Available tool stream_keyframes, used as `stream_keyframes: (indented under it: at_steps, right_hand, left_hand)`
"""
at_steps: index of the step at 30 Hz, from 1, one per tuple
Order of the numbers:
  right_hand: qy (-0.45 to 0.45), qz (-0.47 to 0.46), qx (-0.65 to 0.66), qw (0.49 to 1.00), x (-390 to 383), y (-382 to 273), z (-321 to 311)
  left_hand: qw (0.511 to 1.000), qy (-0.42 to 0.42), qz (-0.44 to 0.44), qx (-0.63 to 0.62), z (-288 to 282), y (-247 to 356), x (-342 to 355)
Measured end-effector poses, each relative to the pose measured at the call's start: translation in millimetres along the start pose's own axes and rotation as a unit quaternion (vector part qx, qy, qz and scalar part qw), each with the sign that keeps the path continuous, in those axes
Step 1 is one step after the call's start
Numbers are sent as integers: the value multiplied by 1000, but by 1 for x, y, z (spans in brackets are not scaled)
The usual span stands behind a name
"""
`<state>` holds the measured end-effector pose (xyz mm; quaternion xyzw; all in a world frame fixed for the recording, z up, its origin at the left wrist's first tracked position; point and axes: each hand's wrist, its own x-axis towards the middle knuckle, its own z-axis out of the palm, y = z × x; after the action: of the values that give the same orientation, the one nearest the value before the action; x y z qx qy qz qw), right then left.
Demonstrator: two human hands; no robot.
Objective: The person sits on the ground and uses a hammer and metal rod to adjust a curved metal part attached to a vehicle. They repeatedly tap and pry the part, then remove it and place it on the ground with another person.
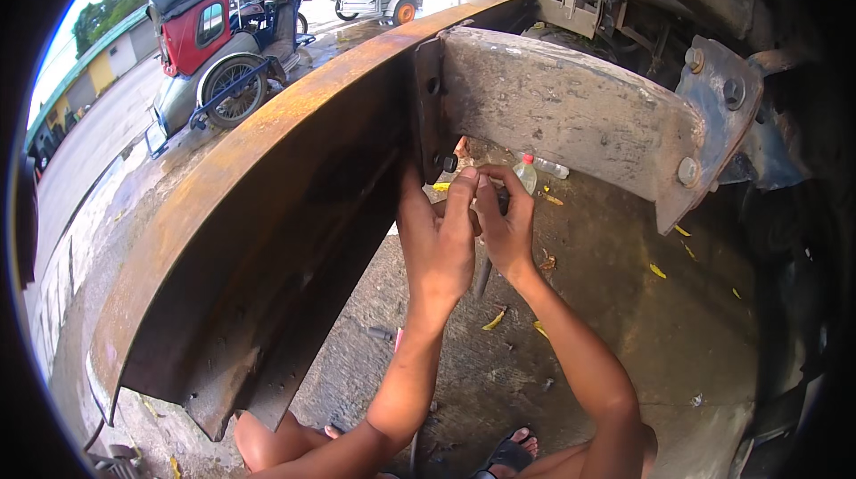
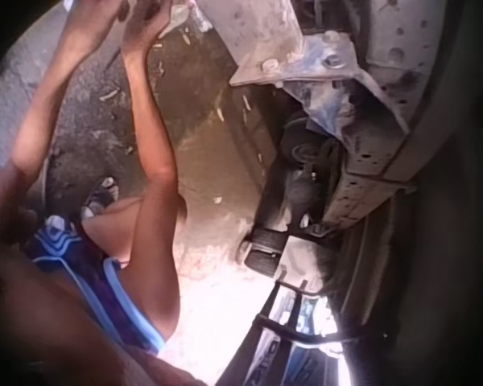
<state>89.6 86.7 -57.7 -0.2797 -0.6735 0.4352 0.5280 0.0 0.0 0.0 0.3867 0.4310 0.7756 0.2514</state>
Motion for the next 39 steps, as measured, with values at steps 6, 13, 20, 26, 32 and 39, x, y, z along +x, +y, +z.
stream_keyframes:
  at_steps: [6,13,20,26,32,39]
  right_hand:
    - [-125,313,-11,941,-147,232,11]
    - [-250,350,-229,873,-273,344,12]
    - [44,16,9,999,-59,125,26]
    - [-13,-18,-98,995,17,-66,14]
    - [-163,-70,-332,927,31,-134,11]
    - [-199,-340,-525,754,28,-138,4]
  left_hand:
    - [998,9,-64,-4,-3,5,-3]
    - [1000,8,-4,22,-4,6,-5]
    - [998,-28,-31,-49,-11,19,-6]
    - [993,-59,-47,-89,-13,18,-5]
    - [999,-16,40,-29,-9,20,1]
    - [997,-7,-12,-76,-5,18,-3]
